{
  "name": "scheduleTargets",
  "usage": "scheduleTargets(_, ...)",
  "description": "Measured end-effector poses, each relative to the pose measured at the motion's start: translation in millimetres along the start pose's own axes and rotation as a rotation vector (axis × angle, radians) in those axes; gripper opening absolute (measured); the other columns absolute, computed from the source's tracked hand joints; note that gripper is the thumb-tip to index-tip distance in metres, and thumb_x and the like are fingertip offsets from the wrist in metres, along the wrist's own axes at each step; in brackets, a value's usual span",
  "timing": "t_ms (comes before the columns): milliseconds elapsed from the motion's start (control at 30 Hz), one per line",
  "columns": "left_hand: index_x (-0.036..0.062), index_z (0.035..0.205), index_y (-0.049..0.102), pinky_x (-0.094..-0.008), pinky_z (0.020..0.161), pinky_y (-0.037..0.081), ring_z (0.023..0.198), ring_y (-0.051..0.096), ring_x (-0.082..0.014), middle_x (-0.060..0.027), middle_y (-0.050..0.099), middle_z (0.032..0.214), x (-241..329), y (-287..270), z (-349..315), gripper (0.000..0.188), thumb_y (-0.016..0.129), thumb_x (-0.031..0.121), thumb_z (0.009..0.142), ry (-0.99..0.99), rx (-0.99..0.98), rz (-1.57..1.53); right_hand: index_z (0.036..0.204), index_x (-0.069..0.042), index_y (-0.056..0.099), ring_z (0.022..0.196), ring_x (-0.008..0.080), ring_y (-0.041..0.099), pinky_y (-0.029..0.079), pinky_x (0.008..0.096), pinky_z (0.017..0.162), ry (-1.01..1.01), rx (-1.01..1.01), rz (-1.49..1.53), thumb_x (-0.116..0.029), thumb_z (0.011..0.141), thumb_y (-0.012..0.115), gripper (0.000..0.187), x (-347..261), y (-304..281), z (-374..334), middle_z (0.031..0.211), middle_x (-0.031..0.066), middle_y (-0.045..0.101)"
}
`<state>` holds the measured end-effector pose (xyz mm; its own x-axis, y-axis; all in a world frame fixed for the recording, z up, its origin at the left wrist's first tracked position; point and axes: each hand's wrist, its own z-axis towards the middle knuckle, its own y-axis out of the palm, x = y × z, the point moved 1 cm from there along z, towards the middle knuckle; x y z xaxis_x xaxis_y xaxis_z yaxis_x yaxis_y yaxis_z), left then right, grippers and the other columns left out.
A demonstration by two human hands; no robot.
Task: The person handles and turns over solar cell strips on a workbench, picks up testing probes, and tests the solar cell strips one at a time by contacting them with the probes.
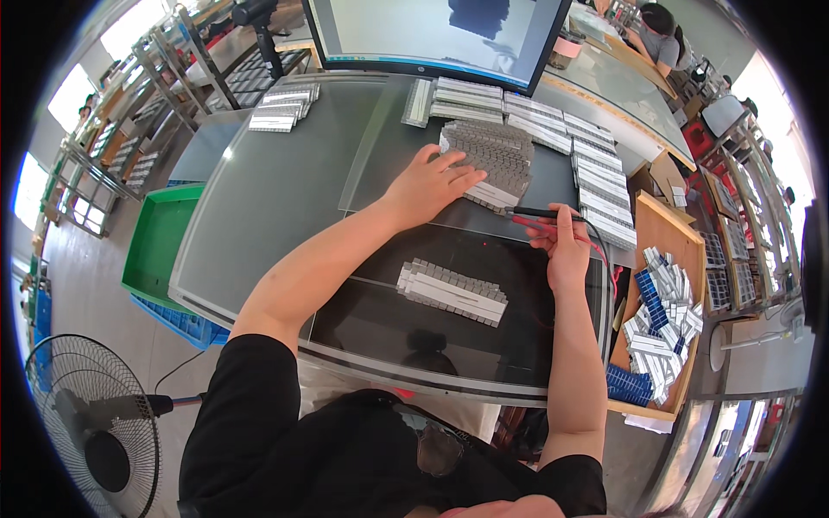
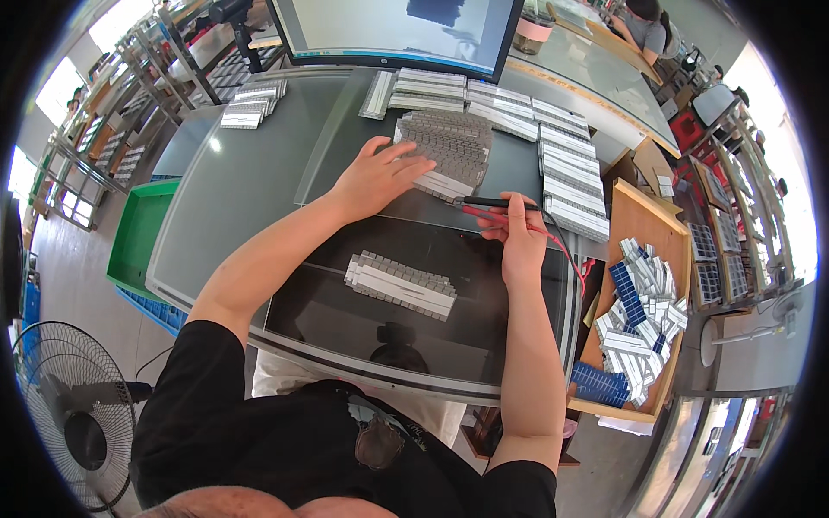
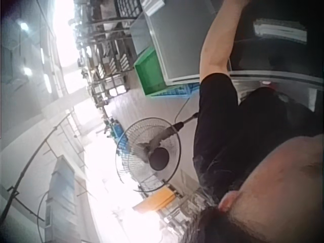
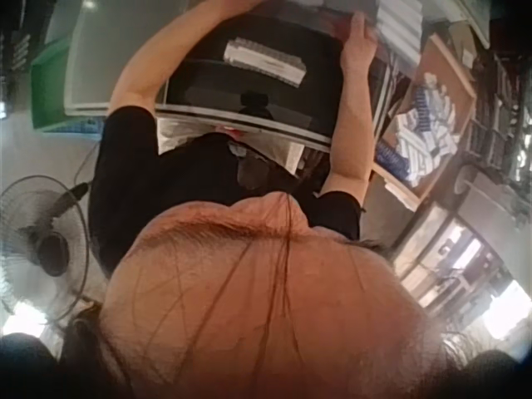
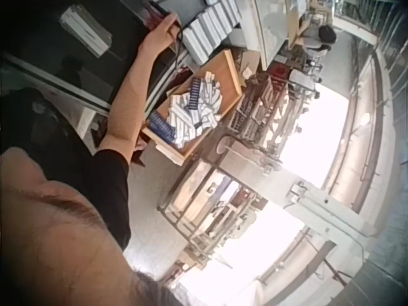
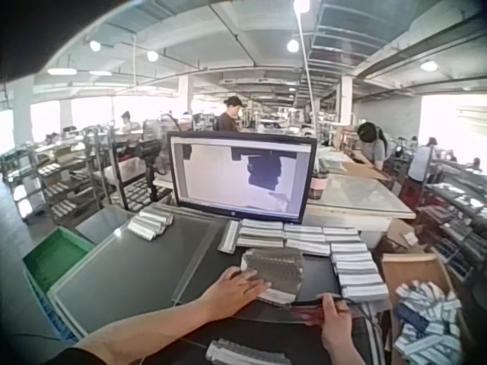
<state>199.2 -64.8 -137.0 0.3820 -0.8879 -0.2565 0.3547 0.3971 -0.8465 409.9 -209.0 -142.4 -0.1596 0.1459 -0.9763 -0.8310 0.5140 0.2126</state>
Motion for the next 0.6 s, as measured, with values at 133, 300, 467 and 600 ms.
scheduleTargets(133, 0.0166, 0.127, 0.048, -0.043, 0.1, 0.029, 0.117, 0.046, -0.0187, 0.0024, 0.057, 0.117, 10.0, -14.1, -2.8, 0.045, 0.055, 0.014, 0.082, 0.056, 0.055, 0.012, 0.106, 0.0, 0.053, 0.07, 0.0201, 0.066, 0.052, 0.0245, 0.054, -0.004, 0.012, -0.005, -0.031, 0.095, 0.048, 0.034, -2.4, -0.6, 0.8, 0.088, 0.0129, 0.061)
scheduleTargets(300, 0.0153, 0.125, 0.049, -0.0425, 0.099, 0.03, 0.106, 0.053, -0.0167, 0.0004, 0.059, 0.115, 28.2, -18.8, -19.9, 0.04, 0.051, 0.016, 0.086, -0.021, 0.023, -0.235, 0.106, 0.0, 0.054, 0.069, 0.0197, 0.066, 0.052, 0.0244, 0.053, 0.02, -0.046, -0.013, -0.032, 0.095, 0.048, 0.034, -3.2, 0.8, 0.1, 0.087, 0.0128, 0.06)
scheduleTargets(467, 0.0131, 0.123, 0.049, -0.0426, 0.099, 0.03, 0.112, 0.051, -0.0184, -0.0023, 0.061, 0.111, 34.3, -19.6, -30.4, 0.042, 0.059, 0.026, 0.085, -0.15, -0.053, -0.41, 0.105, -0.001, 0.054, 0.068, 0.0192, 0.065, 0.052, 0.0247, 0.053, 0.101, -0.139, -0.035, -0.032, 0.095, 0.049, 0.033, -1.9, 2.4, -3.4, 0.086, 0.0124, 0.06)
scheduleTargets(600, 0.0129, 0.124, 0.048, -0.0431, 0.099, 0.029, 0.114, 0.05, -0.0193, -0.0033, 0.061, 0.11, 35.1, -19.1, -33.3, 0.044, 0.06, 0.027, 0.084, -0.125, -0.024, -0.411, 0.104, -0.001, 0.054, 0.069, 0.0192, 0.065, 0.052, 0.0254, 0.054, 0.115, -0.152, -0.068, -0.031, 0.094, 0.05, 0.032, -1.9, 5.6, -4.7, 0.085, 0.0124, 0.059)
